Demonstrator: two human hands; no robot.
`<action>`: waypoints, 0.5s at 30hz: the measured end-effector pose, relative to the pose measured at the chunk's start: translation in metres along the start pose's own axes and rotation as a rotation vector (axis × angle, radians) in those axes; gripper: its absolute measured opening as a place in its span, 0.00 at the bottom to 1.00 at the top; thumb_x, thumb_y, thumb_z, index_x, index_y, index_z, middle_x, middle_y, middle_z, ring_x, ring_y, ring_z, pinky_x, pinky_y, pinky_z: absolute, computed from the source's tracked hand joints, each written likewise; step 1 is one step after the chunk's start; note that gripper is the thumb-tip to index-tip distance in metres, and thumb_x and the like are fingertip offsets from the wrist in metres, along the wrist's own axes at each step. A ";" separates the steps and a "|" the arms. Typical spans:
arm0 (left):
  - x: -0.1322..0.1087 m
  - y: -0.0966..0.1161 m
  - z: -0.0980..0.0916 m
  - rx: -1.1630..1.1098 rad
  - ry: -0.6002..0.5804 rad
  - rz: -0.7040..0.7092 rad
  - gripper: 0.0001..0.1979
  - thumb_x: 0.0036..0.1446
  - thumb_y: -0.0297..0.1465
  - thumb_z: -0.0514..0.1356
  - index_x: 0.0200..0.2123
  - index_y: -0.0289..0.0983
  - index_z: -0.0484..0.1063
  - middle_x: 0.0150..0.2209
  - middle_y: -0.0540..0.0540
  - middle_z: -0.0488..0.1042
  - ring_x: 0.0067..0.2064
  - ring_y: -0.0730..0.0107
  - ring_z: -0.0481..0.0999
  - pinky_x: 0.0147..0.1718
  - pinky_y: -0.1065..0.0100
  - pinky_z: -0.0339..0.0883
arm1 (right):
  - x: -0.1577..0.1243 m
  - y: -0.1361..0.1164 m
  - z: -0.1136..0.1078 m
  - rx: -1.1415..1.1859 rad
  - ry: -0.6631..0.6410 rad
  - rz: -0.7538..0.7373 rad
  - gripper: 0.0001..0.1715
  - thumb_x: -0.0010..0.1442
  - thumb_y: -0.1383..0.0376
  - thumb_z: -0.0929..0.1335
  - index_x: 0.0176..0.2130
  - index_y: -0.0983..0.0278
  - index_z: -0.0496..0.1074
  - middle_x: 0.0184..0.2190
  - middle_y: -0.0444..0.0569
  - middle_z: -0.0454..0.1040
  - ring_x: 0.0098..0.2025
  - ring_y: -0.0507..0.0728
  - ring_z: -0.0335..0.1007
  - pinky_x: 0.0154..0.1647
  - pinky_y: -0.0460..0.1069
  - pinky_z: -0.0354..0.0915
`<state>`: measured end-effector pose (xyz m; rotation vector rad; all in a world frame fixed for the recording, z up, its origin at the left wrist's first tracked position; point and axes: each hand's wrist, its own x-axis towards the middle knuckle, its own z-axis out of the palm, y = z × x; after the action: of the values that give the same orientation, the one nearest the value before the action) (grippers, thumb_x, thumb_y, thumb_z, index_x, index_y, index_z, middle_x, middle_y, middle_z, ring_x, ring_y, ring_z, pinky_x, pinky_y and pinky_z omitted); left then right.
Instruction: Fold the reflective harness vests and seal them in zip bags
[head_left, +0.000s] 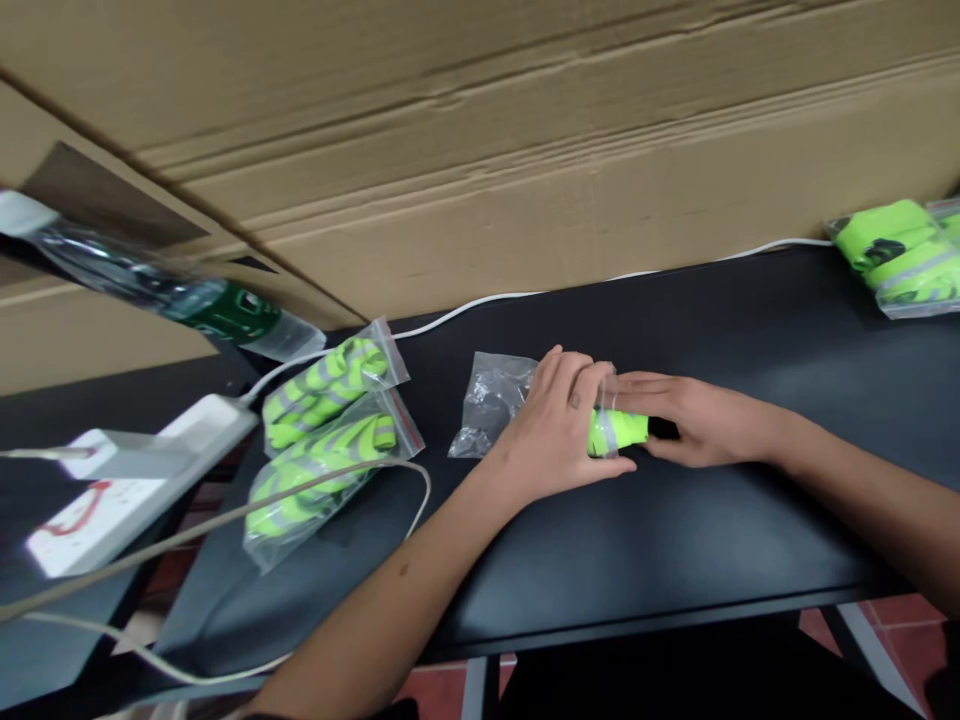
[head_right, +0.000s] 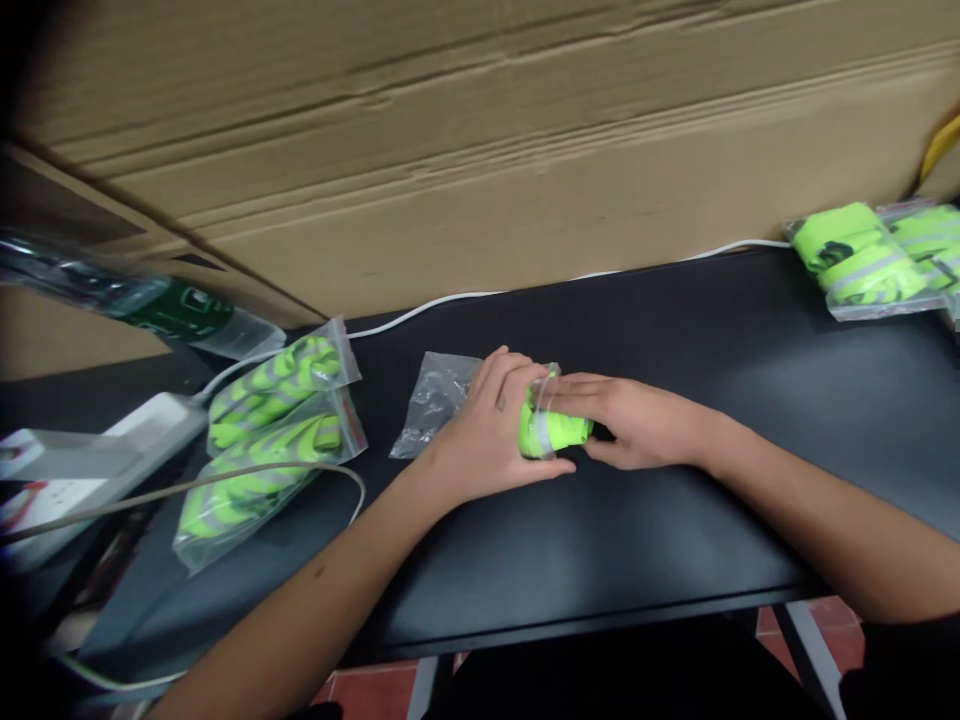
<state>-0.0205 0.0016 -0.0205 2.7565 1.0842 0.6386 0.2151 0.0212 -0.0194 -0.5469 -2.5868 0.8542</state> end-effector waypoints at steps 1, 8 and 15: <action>0.000 -0.003 -0.002 -0.024 -0.012 0.036 0.46 0.47 0.48 0.71 0.60 0.35 0.53 0.54 0.34 0.67 0.59 0.48 0.67 0.67 0.42 0.52 | -0.001 0.001 0.000 -0.025 0.005 -0.009 0.38 0.60 0.75 0.65 0.67 0.64 0.61 0.66 0.54 0.66 0.70 0.58 0.56 0.70 0.60 0.59; -0.006 -0.015 -0.018 0.126 -0.054 -0.072 0.51 0.47 0.50 0.72 0.65 0.34 0.52 0.63 0.30 0.65 0.67 0.38 0.60 0.66 0.38 0.51 | -0.002 0.003 0.005 -0.282 0.141 -0.008 0.30 0.69 0.68 0.62 0.67 0.71 0.59 0.62 0.63 0.70 0.65 0.62 0.66 0.63 0.59 0.68; 0.000 -0.009 -0.007 0.189 0.041 -0.068 0.38 0.54 0.39 0.68 0.62 0.30 0.59 0.52 0.31 0.75 0.53 0.45 0.76 0.55 0.47 0.68 | 0.010 -0.001 0.015 -0.403 0.398 -0.180 0.24 0.68 0.70 0.64 0.62 0.71 0.66 0.54 0.62 0.77 0.58 0.63 0.74 0.59 0.60 0.74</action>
<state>-0.0287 0.0077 -0.0164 2.8594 1.3043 0.6155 0.1992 0.0177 -0.0282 -0.5176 -2.3877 0.1385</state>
